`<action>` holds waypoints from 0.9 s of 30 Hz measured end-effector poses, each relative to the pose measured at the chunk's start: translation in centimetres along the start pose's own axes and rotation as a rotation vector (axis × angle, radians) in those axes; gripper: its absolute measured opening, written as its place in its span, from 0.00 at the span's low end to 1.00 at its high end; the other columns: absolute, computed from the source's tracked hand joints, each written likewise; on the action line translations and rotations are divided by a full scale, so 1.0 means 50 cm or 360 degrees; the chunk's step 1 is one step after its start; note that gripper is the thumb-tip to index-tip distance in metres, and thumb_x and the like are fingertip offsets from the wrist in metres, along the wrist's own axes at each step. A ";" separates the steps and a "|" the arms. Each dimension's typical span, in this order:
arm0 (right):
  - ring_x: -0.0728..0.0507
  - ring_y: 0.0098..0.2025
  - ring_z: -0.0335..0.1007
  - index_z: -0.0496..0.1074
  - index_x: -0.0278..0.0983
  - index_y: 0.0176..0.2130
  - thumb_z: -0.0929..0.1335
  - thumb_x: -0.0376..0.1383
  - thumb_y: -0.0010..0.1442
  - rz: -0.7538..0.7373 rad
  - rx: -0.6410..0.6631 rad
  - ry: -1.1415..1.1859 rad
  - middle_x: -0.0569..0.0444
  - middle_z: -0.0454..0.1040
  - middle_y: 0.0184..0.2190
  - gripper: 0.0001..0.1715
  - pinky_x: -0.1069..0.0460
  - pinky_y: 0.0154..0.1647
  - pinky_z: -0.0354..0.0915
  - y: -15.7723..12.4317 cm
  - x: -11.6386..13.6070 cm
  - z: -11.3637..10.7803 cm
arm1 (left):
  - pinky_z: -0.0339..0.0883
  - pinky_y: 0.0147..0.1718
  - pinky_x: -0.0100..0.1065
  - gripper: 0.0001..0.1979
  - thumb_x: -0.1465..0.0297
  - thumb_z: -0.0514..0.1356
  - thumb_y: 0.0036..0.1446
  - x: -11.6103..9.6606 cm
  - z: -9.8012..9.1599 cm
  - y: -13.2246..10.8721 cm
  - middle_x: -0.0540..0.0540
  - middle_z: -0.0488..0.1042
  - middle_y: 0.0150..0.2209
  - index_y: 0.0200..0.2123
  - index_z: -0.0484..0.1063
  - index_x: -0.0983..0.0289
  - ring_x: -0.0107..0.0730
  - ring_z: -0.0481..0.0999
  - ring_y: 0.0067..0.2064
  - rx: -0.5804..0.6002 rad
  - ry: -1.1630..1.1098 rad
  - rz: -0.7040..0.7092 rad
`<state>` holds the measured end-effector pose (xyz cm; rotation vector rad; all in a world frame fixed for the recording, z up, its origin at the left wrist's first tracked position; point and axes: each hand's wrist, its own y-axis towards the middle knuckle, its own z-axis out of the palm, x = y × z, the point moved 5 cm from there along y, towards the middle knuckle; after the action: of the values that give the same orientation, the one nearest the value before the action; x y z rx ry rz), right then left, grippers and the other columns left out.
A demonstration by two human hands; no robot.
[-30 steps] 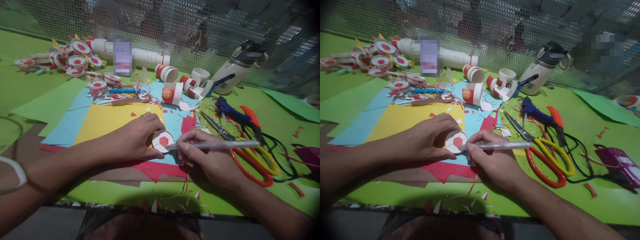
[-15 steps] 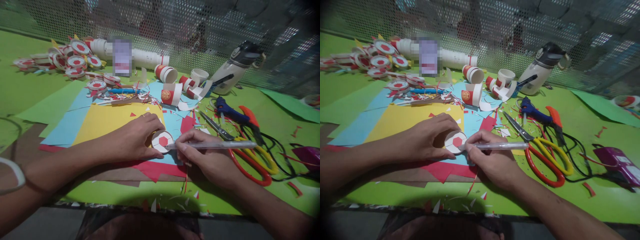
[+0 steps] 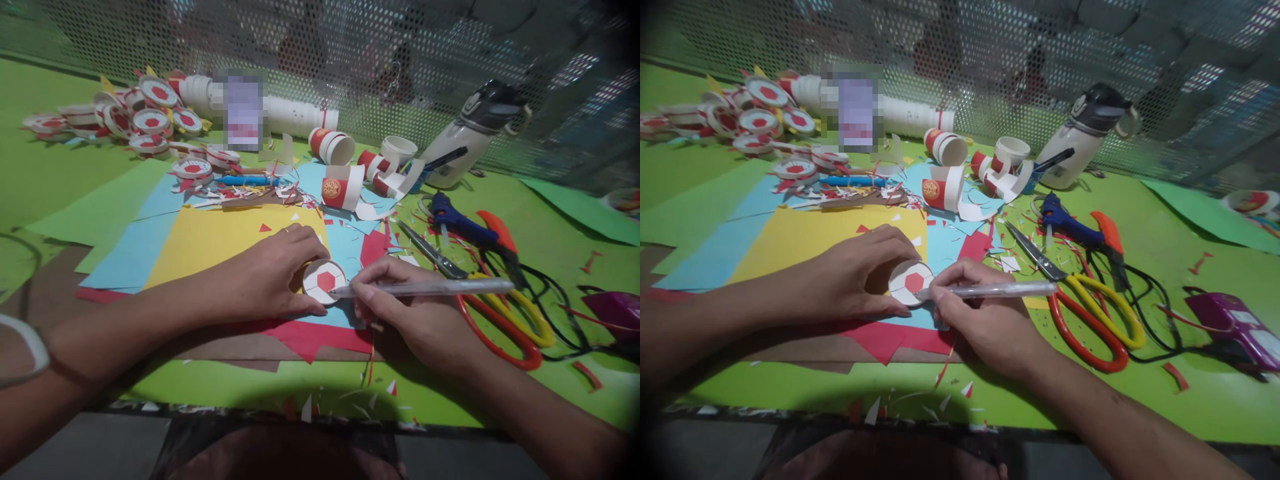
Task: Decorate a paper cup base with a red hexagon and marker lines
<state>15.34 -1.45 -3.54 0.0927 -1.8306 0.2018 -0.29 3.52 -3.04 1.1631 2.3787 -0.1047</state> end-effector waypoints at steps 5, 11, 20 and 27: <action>0.53 0.20 0.66 0.71 0.36 0.30 0.68 0.33 0.59 -0.0006 -0.0013 -0.0011 0.59 0.71 0.19 0.05 0.59 0.20 0.63 0.003 0.000 0.000 | 0.61 0.40 0.36 0.23 0.59 0.66 0.50 0.001 0.000 -0.001 0.55 0.68 0.41 0.45 0.68 0.66 0.38 0.66 0.43 -0.0007 0.0009 -0.0005; 0.53 0.19 0.66 0.71 0.36 0.30 0.68 0.32 0.59 -0.0005 -0.0001 -0.0059 0.59 0.71 0.19 0.05 0.59 0.19 0.63 0.003 0.003 0.004 | 0.61 0.39 0.36 0.22 0.60 0.66 0.50 -0.001 0.002 -0.001 0.55 0.69 0.41 0.44 0.69 0.65 0.37 0.67 0.42 -0.0012 0.0010 -0.0008; 0.53 0.19 0.67 0.71 0.36 0.30 0.68 0.33 0.59 0.0001 0.0016 -0.0073 0.59 0.72 0.19 0.06 0.59 0.19 0.63 0.004 0.001 0.001 | 0.61 0.39 0.36 0.22 0.59 0.66 0.50 0.003 -0.001 0.000 0.55 0.69 0.41 0.44 0.69 0.65 0.38 0.67 0.43 -0.0037 0.0012 0.0011; 0.53 0.19 0.66 0.71 0.36 0.29 0.68 0.33 0.59 -0.0004 -0.0003 -0.0055 0.59 0.71 0.19 0.06 0.58 0.19 0.63 0.003 0.006 0.002 | 0.62 0.40 0.36 0.22 0.59 0.65 0.51 0.000 0.000 -0.003 0.55 0.69 0.42 0.45 0.68 0.64 0.38 0.67 0.44 -0.0017 0.0002 0.0002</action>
<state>15.15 -1.31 -3.27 0.0980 -1.8649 0.1978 -0.40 3.39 -3.07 1.1604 2.3766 -0.0909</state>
